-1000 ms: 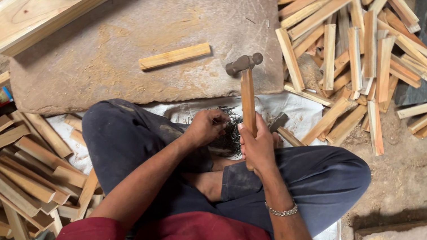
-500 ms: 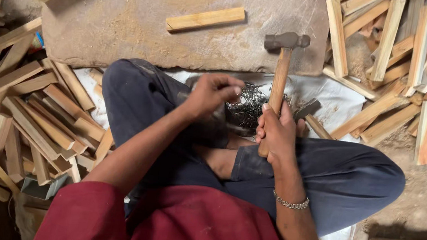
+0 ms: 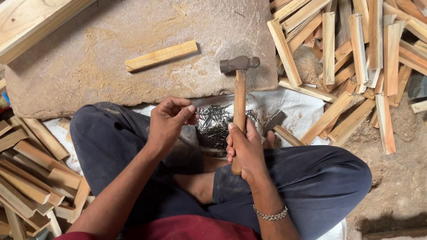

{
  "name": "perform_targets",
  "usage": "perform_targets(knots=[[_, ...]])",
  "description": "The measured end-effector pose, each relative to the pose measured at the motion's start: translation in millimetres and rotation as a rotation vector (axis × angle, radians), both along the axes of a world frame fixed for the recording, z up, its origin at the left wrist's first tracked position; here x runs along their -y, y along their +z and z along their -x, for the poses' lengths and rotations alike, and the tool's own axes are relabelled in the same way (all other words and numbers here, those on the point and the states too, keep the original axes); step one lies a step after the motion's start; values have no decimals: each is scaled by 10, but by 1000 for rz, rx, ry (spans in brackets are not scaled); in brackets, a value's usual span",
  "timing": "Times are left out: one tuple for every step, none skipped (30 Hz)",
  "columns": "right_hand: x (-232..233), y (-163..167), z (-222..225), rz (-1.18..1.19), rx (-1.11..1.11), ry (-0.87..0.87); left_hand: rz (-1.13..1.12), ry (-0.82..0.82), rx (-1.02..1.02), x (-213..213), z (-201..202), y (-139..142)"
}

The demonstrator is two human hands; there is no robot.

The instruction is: The person sits cross-legged on the floor and repeatedly hammers nails into small wooden blocks using a hammer. They pick up blocks from a pile, place them on a stone slab, drive nails in, and set the finished pieces aside.

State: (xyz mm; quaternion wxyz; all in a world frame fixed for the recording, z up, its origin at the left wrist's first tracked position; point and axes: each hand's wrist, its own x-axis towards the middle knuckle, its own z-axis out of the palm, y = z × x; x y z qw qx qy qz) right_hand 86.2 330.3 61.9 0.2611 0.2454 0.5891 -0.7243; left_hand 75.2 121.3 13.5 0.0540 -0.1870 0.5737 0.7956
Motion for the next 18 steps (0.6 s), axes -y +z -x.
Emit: perform_targets(knots=[[-2, -14, -4, -5, -1, -4, 28, -4, 10, 3, -9, 23], [1, -29, -19, -7, 5, -3, 65, -43, 1, 12, -17, 46], [2, -45, -29, 4, -12, -7, 105, -74, -4, 27, -12, 66], [-1, -60, -37, 18, -27, -5, 148, -99, -7, 47, -14, 85], [-2, -72, -47, 33, -46, -2, 141, -117, -17, 67, -15, 97], [-1, -83, -48, 23, -31, 1, 134, -137, -37, 86, 10, 95], [-3, -90, -51, 12, -18, -1, 126, -163, -58, 109, 43, 83], [-6, -93, -51, -3, -5, -8, 248, -180, -16, 132, 92, 55], [-6, -94, -46, 5, 1, -5, 369, -198, 25, 155, 159, 14], [-6, -93, -41, 15, 7, -6, 490, -218, 67, 187, 242, -38], [-3, -89, -35, 22, 14, -10, 647, -226, -29, 220, 346, -100], [-1, -83, -30, 21, 9, -10, 800, -235, -127, 246, 467, -171], [4, -77, -22, 21, 3, -10, 953, -244, -227, 280, 596, -242], [13, -70, -16, 23, -2, -9, 966, -204, -291, 320, 732, -308], [18, -62, -7, 19, -5, -7, 977, -163, -355, 353, 879, -371], [23, -54, 1, 16, -6, -4, 989, -123, -418, 387, 1017, -425], [28, -47, 10, 13, -6, -1, 961, -129, -387, 415, 1150, -470], [31, -40, 19, 15, -5, 0, 932, -135, -356, 429, 1287, -508]])
